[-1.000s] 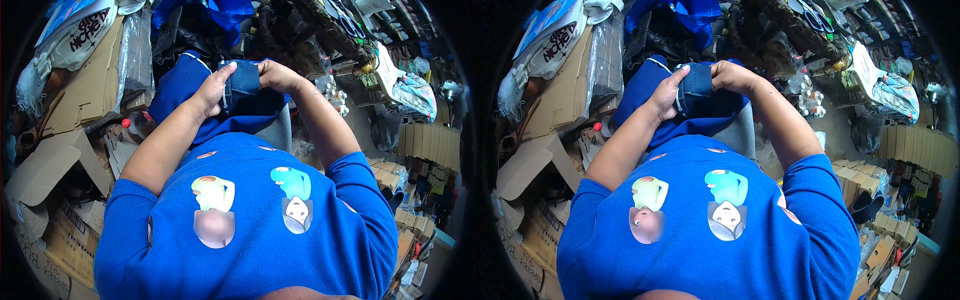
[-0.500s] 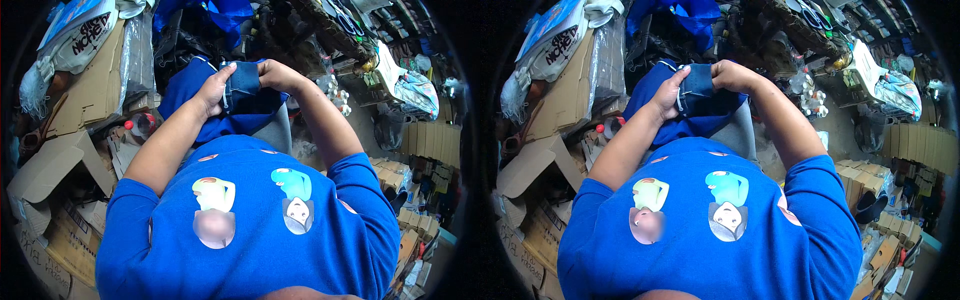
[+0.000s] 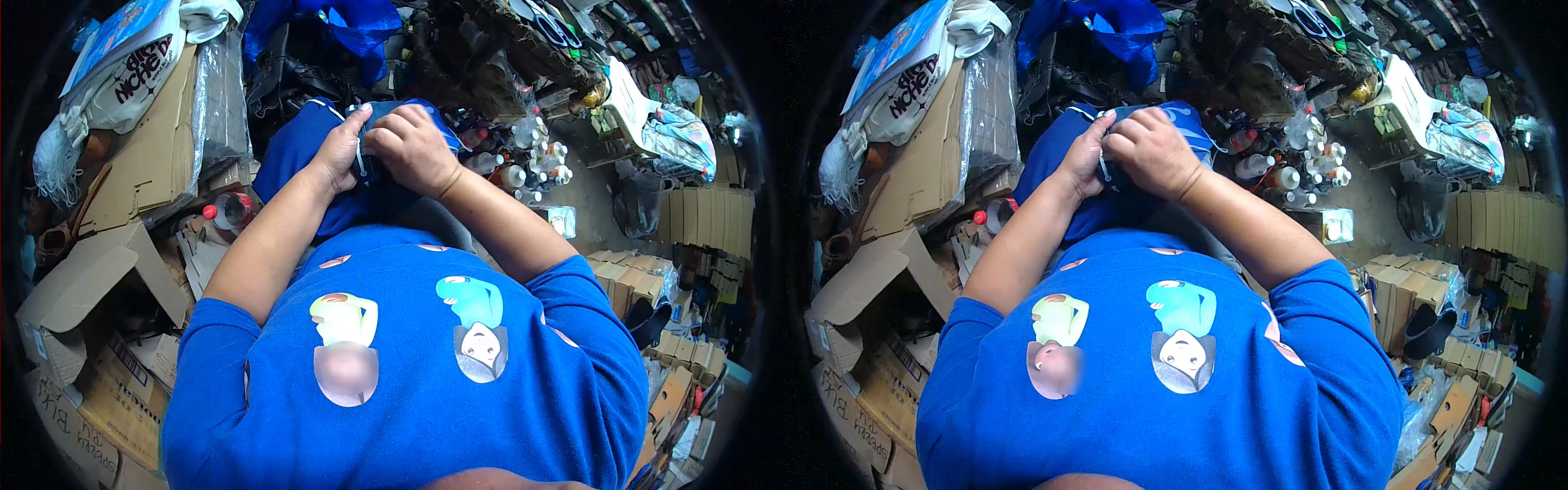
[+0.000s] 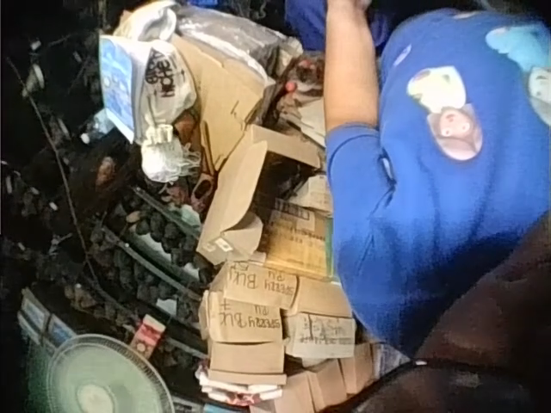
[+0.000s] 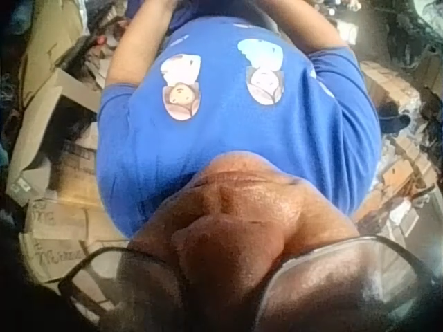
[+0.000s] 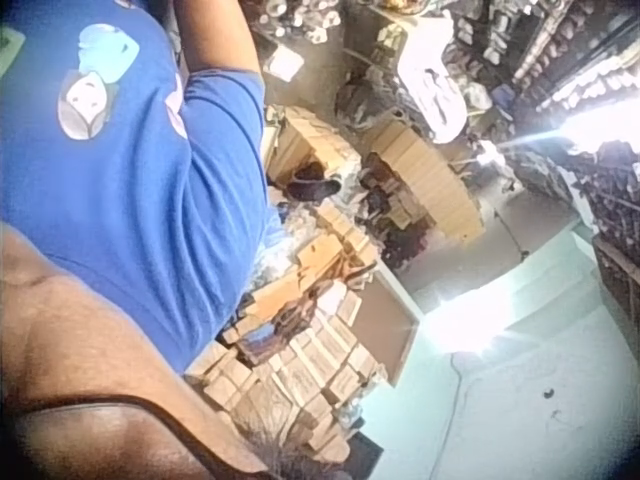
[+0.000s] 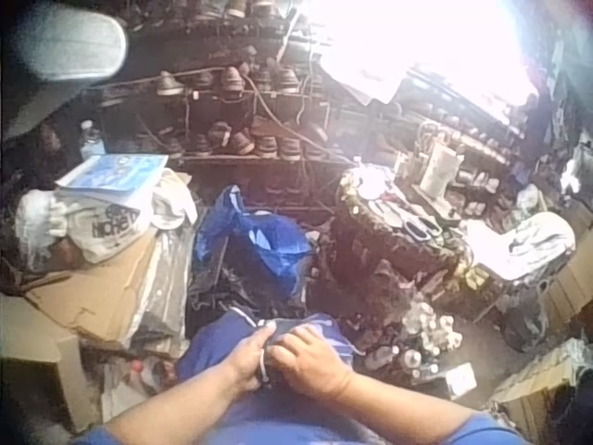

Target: The recorder is sewing a shoe upper by hand using a needle and thread.

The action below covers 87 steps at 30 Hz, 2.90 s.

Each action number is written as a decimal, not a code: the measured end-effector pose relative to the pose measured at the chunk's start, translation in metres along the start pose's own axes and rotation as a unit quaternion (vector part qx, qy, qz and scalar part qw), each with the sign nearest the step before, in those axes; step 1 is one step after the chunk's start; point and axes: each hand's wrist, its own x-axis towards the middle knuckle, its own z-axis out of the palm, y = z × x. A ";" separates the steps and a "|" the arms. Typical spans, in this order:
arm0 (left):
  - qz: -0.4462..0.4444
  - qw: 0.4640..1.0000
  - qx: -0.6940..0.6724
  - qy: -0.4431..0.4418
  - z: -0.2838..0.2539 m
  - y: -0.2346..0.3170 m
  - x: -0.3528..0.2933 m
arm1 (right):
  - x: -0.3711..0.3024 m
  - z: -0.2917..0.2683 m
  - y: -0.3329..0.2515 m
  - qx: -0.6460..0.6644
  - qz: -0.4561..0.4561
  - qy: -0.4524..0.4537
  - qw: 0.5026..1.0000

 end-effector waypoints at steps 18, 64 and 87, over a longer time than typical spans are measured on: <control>0.019 0.999 0.030 -0.014 0.022 0.006 -0.020 | 0.021 -0.204 0.024 0.385 0.136 0.216 0.887; 0.098 0.993 0.056 -0.024 0.005 -0.014 -0.037 | -0.039 -0.017 0.030 0.531 0.487 -0.128 0.681; 0.082 0.993 0.028 -0.082 -0.007 -0.020 -0.040 | -0.046 -0.026 0.032 0.420 0.386 -0.119 0.812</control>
